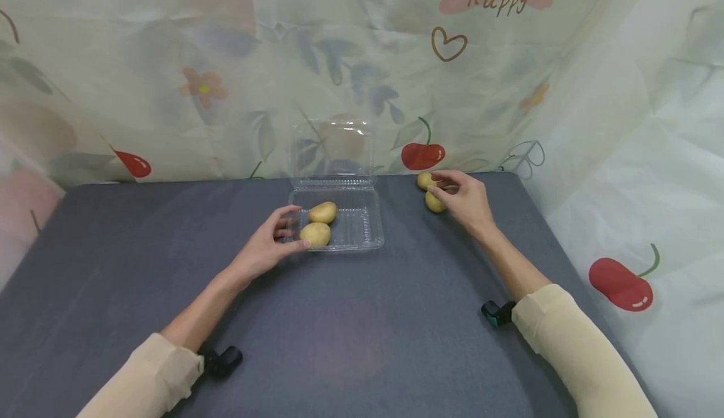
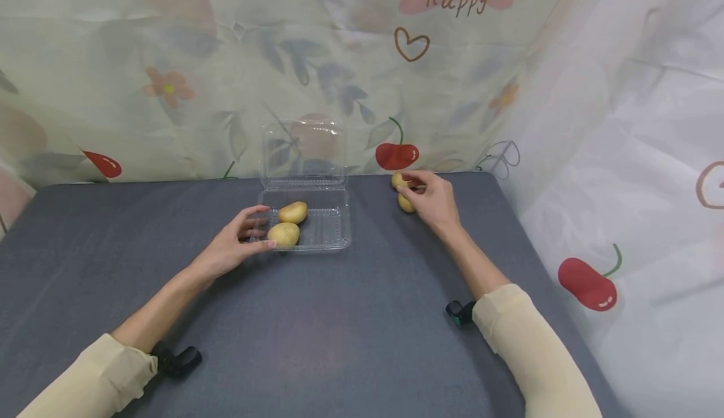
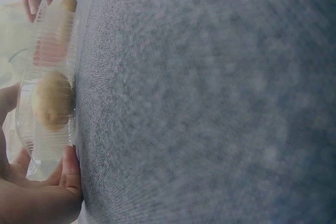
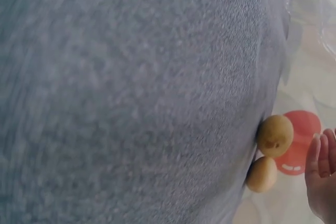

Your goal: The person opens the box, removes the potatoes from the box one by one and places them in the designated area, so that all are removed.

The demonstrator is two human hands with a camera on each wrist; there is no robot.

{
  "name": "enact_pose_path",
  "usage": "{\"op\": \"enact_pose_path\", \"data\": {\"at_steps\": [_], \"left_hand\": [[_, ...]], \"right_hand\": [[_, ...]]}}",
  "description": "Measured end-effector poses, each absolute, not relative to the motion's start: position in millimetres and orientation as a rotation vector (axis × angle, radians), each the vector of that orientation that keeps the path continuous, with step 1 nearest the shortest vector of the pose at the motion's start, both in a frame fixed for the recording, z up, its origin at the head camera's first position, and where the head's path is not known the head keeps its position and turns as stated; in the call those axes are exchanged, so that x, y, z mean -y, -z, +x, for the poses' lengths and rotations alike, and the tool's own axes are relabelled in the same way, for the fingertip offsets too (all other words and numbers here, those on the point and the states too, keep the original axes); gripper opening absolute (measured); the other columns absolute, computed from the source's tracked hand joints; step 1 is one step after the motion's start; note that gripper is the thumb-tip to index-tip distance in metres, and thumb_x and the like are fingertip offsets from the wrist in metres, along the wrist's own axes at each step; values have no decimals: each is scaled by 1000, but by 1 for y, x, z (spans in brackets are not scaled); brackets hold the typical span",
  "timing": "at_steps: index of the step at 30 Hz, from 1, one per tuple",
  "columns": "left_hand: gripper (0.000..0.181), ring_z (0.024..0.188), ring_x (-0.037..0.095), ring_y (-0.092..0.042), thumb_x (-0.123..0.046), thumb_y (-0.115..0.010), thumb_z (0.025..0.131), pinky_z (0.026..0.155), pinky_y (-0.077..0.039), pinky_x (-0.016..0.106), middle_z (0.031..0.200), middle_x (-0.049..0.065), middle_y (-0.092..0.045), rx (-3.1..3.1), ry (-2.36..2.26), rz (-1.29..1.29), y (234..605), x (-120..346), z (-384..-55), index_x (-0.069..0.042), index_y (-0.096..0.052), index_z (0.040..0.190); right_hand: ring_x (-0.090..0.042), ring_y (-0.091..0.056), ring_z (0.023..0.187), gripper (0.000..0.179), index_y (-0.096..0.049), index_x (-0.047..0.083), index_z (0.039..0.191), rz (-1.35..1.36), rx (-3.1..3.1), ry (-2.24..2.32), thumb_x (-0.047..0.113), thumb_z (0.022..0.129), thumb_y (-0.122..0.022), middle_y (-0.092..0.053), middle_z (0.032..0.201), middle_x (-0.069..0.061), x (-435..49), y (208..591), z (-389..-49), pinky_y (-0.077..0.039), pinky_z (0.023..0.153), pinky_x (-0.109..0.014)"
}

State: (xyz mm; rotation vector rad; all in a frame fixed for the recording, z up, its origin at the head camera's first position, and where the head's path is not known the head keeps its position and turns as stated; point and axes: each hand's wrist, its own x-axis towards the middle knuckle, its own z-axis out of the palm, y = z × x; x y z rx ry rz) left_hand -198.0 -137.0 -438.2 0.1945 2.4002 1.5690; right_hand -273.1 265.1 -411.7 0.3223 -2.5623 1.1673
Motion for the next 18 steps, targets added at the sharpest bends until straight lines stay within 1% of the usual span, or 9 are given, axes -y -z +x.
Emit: {"op": "enact_pose_path", "data": {"at_steps": [7, 12, 15, 18], "left_hand": [[79, 129, 35, -45, -34, -76, 89, 93, -44, 52, 153, 18, -36, -2402, -1554, 180, 438, 136, -197, -24, -32, 154], [80, 129, 35, -45, -34, -76, 89, 93, -44, 52, 152, 19, -36, -2402, -1553, 177, 437, 135, -197, -23, -31, 154], [80, 129, 35, -45, -34, -76, 89, 93, -44, 52, 152, 18, -36, -2402, -1552, 174, 438, 136, -197, -23, -32, 154], [79, 130, 35, -45, -34, -76, 89, 94, -44, 52, 152, 18, -36, -2402, -1554, 173, 438, 136, -197, -24, -32, 154]], "right_hand": [[-20, -67, 96, 34, -71, 6, 120, 375, 2547, -1250, 17, 89, -77, -71, 112, -8, -253, 411, -269, -52, 79, -20], [-18, -68, 94, 33, -72, 11, 120, 447, 2538, -1268, 15, 88, -78, -69, 111, -8, -241, 410, -267, -53, 75, -22], [-17, -69, 94, 33, -72, 12, 120, 498, 2531, -1276, 13, 87, -78, -70, 112, -8, -234, 409, -268, -55, 76, -26], [-19, -69, 95, 34, -71, 8, 120, 544, 2521, -1310, 9, 87, -79, -70, 114, -12, -227, 408, -268, -56, 79, -32]]}}
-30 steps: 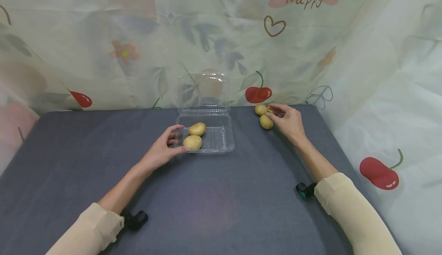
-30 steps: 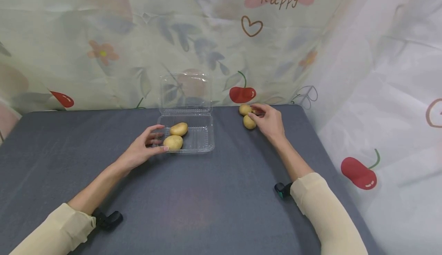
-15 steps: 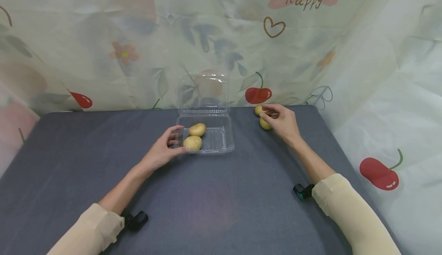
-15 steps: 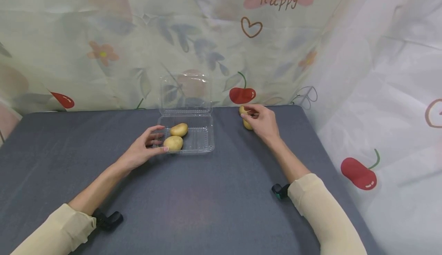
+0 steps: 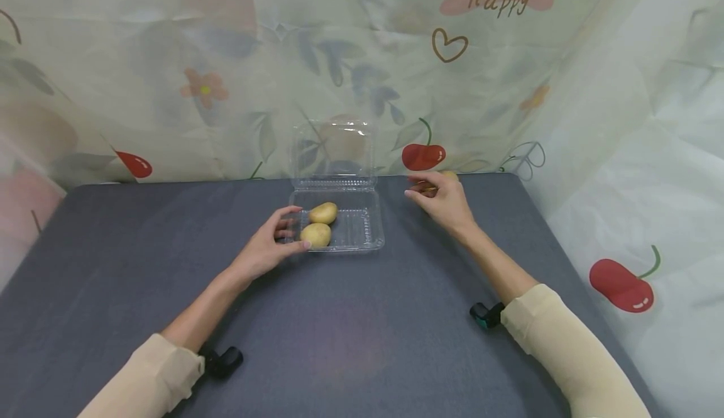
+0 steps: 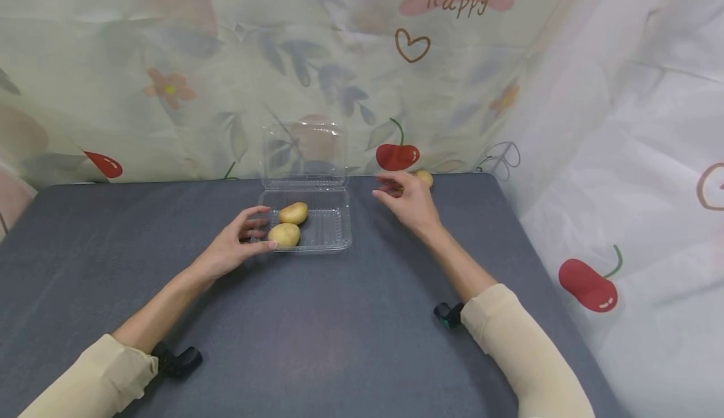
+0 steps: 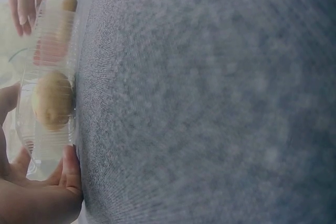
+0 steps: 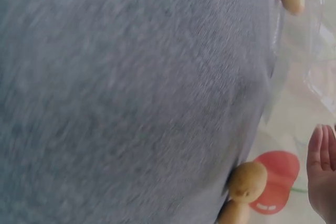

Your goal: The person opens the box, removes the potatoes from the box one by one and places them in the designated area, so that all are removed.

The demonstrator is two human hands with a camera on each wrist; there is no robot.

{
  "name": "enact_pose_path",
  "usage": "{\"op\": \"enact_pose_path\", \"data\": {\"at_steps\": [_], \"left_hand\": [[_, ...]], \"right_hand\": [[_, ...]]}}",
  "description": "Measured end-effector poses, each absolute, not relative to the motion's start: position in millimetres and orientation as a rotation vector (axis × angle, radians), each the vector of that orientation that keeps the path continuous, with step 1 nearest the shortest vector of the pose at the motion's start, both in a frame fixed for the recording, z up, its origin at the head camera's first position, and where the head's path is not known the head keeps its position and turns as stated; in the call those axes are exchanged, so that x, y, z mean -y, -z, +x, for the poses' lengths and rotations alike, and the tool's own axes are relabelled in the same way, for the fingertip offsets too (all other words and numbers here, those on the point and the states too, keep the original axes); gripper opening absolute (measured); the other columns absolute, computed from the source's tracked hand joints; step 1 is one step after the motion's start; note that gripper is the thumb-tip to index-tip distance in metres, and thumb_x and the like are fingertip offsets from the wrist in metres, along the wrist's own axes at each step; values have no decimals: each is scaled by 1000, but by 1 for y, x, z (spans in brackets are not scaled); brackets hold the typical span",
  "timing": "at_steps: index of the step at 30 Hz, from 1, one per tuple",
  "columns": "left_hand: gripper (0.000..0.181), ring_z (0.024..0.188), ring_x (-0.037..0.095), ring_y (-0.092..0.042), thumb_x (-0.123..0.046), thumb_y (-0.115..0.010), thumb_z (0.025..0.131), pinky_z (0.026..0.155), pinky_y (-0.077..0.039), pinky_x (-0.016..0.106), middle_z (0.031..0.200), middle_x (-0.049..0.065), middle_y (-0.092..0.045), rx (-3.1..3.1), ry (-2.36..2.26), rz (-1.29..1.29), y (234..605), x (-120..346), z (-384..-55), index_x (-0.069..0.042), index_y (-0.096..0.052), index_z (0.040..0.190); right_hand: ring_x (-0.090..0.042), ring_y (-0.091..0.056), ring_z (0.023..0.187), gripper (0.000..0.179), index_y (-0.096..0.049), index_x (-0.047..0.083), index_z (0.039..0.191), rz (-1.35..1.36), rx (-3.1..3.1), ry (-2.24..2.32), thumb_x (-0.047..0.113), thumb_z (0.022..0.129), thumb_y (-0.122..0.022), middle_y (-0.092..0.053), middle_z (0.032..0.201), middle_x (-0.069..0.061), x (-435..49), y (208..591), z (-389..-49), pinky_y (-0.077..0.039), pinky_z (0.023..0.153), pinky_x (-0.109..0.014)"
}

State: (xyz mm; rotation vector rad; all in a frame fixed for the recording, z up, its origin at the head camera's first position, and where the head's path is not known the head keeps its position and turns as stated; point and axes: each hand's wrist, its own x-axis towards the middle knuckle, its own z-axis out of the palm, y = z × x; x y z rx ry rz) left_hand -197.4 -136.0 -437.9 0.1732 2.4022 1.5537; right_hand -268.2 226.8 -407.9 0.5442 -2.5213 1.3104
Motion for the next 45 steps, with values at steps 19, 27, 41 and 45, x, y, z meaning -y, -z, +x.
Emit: {"op": "enact_pose_path", "data": {"at_steps": [19, 27, 41, 45], "left_hand": [[78, 128, 34, -46, -34, -77, 89, 92, -45, 50, 152, 16, -37, -2406, -1551, 172, 441, 135, -200, -25, -33, 153], [78, 129, 34, -45, -35, -77, 88, 93, -45, 50, 152, 17, -36, -2402, -1553, 178, 440, 136, -199, -25, -33, 153], [77, 128, 36, -46, -33, -76, 89, 93, -45, 51, 151, 19, -37, -2406, -1572, 198, 440, 136, -199, -24, -33, 153], [78, 128, 36, -46, -33, -76, 89, 93, -45, 51, 151, 20, -37, -2398, -1578, 205, 441, 137, -199, -23, -32, 154]], "right_hand": [[-38, -65, 106, 40, -61, -10, 127, 666, 2564, -1695, -2, 89, -72, -63, 124, -28, -173, 388, -251, -54, 90, -40], [-29, -67, 108, 43, -64, 0, 128, 697, 2598, -1692, 6, 88, -76, -64, 127, -19, -162, 399, -255, -54, 88, -32], [-17, -68, 106, 46, -65, 9, 130, 657, 2797, -1489, 22, 88, -78, -66, 127, -11, -132, 399, -255, -56, 83, -32], [-19, -67, 108, 47, -64, 9, 131, 648, 2829, -1469, 23, 88, -78, -66, 128, -11, -124, 400, -256, -55, 83, -32]]}}
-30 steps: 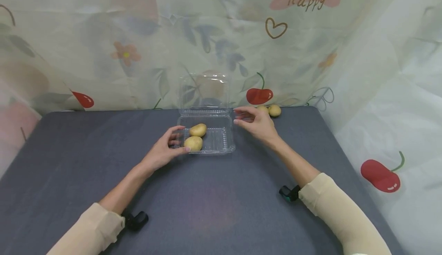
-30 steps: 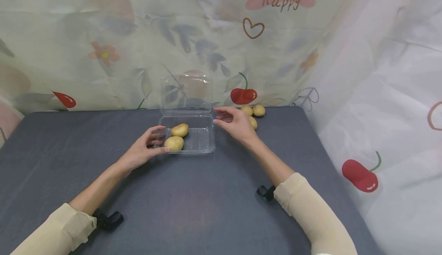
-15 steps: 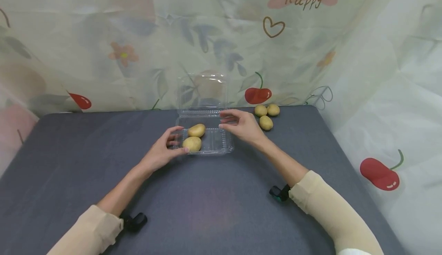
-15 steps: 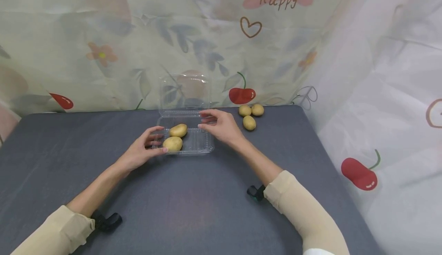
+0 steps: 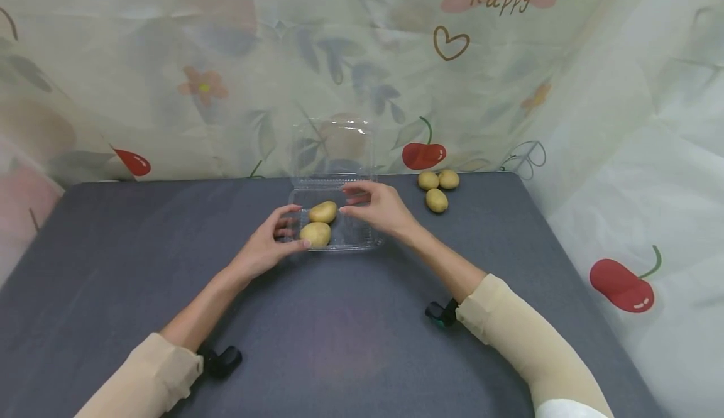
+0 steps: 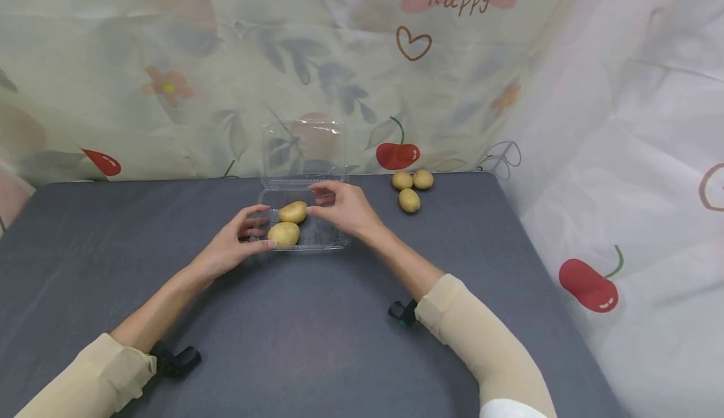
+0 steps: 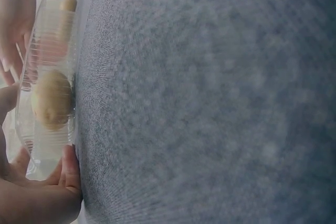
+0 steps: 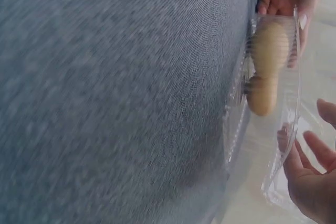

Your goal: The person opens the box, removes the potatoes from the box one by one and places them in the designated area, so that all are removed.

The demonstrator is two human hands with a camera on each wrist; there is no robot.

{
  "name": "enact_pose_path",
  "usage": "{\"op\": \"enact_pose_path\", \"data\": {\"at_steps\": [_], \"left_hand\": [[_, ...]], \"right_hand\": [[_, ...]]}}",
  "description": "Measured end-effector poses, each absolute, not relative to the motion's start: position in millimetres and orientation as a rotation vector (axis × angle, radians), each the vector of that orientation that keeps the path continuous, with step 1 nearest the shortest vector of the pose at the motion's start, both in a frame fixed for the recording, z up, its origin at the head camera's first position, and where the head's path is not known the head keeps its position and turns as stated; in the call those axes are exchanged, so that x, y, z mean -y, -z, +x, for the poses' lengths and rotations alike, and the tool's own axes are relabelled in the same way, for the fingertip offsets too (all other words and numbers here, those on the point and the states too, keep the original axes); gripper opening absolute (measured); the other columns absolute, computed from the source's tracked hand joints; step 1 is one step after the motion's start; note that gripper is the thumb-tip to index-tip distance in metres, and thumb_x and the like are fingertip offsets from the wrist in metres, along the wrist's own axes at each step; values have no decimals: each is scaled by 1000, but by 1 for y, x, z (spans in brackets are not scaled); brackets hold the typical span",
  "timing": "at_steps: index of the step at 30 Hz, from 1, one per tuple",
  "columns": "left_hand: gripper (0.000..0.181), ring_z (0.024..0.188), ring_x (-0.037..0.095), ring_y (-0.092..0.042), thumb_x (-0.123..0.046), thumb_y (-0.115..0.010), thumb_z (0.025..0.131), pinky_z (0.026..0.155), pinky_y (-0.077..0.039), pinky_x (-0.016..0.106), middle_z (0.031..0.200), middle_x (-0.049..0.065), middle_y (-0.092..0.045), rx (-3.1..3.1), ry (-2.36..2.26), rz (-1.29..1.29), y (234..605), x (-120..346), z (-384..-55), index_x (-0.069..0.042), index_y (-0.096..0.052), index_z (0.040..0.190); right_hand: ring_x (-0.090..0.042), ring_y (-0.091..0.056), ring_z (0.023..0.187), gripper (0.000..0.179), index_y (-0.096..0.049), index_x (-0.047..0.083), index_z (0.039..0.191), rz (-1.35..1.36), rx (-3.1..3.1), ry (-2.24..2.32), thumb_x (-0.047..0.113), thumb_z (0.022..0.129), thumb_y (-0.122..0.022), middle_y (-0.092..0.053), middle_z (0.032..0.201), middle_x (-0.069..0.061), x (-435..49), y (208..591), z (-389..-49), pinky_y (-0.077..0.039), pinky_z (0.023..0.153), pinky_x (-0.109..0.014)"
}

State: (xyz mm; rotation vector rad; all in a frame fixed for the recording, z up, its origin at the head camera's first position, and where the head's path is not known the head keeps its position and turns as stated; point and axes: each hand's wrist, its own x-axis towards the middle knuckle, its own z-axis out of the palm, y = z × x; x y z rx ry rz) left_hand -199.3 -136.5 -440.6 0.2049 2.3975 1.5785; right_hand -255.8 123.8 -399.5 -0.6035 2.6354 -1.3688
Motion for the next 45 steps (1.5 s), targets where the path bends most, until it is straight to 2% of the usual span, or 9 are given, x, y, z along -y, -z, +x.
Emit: {"op": "enact_pose_path", "data": {"at_steps": [11, 19, 25, 38, 43, 45], "left_hand": [[81, 132, 39, -43, -33, -75, 91, 95, -44, 55, 153, 22, -35, -2369, -1582, 212, 440, 137, -200, -22, -28, 156], [79, 130, 36, -46, -36, -76, 90, 94, -45, 53, 151, 18, -38, -2395, -1556, 199, 441, 138, -201, -24, -32, 154], [78, 130, 34, -46, -36, -76, 90, 95, -45, 52, 150, 16, -39, -2394, -1557, 190, 440, 137, -200, -26, -32, 153], [79, 131, 39, -44, -31, -75, 91, 94, -45, 54, 152, 22, -36, -2386, -1559, 210, 441, 137, -201, -21, -29, 155], [80, 131, 37, -45, -34, -75, 90, 93, -46, 52, 152, 21, -36, -2394, -1563, 208, 441, 136, -200, -24, -30, 155], [79, 130, 36, -45, -35, -75, 90, 93, -46, 52, 152, 20, -36, -2400, -1562, 206, 441, 136, -200, -25, -30, 154]], "right_hand": [[-26, -67, 111, 47, -64, 5, 130, -580, -2610, 1350, 20, 88, -78, -66, 127, -13, -106, 407, -261, -54, 86, -30], [-20, -68, 108, 42, -67, 9, 126, -549, -2677, 1274, 23, 88, -78, -69, 122, -6, -98, 410, -261, -54, 85, -29], [-20, -69, 105, 43, -68, 8, 125, -544, -2684, 1244, 23, 86, -79, -70, 121, -7, -90, 413, -261, -54, 83, -27], [-17, -69, 94, 44, -69, 8, 126, -565, -2792, 1118, 23, 85, -80, -68, 116, -7, -79, 418, -262, -53, 81, -28], [-15, -66, 88, 41, -69, 11, 127, -589, -2818, 1036, 25, 90, -75, -68, 108, -6, -78, 421, -261, -51, 81, -30], [-14, -65, 88, 40, -68, 13, 129, -577, -2799, 1012, 28, 92, -72, -70, 110, -5, -77, 422, -261, -51, 80, -31]]}}
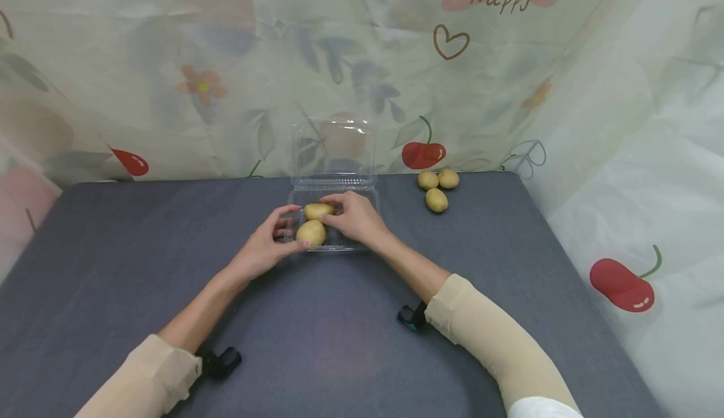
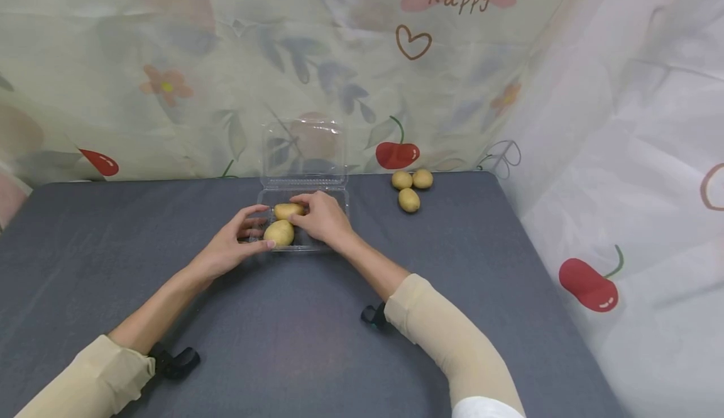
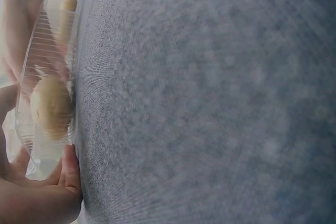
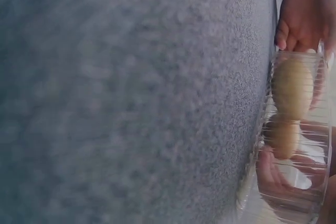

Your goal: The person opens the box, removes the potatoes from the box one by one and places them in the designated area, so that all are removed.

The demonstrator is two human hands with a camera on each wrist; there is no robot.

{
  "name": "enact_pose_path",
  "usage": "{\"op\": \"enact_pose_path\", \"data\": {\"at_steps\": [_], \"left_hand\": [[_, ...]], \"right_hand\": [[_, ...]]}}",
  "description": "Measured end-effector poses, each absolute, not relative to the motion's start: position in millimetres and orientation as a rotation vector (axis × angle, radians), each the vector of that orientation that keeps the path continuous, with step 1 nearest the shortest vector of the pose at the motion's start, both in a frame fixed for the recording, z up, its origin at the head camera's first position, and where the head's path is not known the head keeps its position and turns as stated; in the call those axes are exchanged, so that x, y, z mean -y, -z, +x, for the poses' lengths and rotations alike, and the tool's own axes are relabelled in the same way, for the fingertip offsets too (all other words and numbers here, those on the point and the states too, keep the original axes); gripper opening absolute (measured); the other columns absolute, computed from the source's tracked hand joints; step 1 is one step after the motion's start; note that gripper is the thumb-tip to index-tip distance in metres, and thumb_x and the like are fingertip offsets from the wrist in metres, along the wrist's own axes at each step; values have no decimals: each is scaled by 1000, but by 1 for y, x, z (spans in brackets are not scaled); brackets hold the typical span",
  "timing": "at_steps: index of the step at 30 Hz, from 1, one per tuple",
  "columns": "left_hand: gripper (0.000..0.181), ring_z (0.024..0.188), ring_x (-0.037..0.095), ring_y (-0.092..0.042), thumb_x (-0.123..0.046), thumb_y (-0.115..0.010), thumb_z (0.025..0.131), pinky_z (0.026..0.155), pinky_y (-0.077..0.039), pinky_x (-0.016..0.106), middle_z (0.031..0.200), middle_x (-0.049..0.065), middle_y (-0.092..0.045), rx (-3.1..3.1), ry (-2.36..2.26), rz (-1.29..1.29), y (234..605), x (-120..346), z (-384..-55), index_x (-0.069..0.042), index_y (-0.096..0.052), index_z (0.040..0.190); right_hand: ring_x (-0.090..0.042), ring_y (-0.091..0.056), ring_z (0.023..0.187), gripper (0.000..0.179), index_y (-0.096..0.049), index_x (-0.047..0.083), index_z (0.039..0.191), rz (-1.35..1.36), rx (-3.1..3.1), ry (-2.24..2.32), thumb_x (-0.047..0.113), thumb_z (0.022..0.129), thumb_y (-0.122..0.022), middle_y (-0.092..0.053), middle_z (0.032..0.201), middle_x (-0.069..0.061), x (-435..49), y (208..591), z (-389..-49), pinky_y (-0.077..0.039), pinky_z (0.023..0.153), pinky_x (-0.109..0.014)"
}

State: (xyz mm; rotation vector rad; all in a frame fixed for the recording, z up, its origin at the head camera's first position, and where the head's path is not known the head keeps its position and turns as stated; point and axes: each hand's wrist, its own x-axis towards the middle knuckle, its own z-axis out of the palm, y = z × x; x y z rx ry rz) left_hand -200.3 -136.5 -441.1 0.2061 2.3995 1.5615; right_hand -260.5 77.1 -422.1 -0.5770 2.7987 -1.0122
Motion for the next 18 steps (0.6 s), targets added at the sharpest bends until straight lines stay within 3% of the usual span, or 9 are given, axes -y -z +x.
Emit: {"op": "enact_pose_path", "data": {"at_steps": [9, 18], "left_hand": [[77, 130, 36, -46, -35, -76, 90, 94, -46, 52, 151, 19, -37, -2405, -1564, 202, 442, 137, -201, -25, -33, 153], [78, 131, 36, -45, -36, -76, 89, 95, -45, 53, 152, 19, -36, -2407, -1555, 198, 441, 137, -200, -25, -32, 154]], "right_hand": [[-14, -64, 102, 42, -68, 22, 131, -519, -2769, 986, 39, 93, -70, -69, 123, 0, -74, 423, -265, -50, 82, -33], [-12, -64, 91, 40, -70, 22, 127, -489, -2791, 964, 41, 92, -72, -71, 119, 1, -73, 422, -267, -48, 73, -29]]}}
